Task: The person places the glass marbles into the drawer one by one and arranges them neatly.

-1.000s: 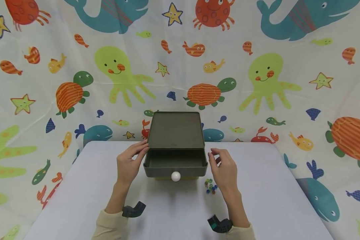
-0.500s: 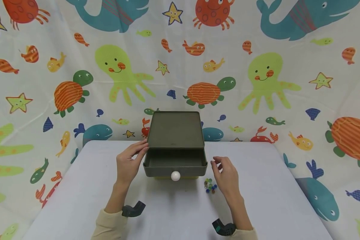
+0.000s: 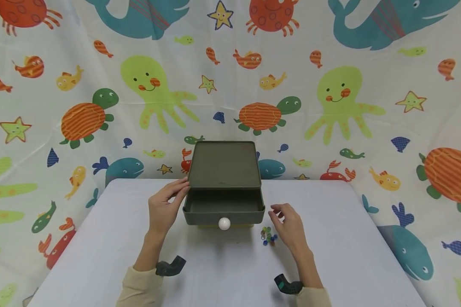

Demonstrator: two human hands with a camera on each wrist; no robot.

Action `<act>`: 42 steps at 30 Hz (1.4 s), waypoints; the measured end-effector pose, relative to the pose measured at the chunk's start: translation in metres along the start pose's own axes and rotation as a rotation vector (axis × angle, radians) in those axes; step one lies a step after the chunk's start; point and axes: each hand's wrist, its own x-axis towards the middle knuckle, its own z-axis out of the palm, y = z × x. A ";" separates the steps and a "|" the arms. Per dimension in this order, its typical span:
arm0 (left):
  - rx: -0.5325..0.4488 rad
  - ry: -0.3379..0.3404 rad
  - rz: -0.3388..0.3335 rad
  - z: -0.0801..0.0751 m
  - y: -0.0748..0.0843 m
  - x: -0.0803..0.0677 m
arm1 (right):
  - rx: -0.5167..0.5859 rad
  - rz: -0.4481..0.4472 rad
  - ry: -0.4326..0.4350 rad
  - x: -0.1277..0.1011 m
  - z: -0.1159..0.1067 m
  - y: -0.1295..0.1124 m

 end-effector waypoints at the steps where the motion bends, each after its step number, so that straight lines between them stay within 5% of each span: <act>1: 0.000 -0.003 -0.007 0.000 0.001 0.000 | 0.002 0.008 -0.018 0.000 0.001 0.002; 19: 0.002 0.004 -0.019 0.001 0.003 -0.001 | 0.096 0.063 -0.164 -0.008 0.011 0.045; 42: -0.025 0.025 0.011 0.002 0.000 -0.003 | 0.057 0.138 -0.327 -0.026 0.004 0.058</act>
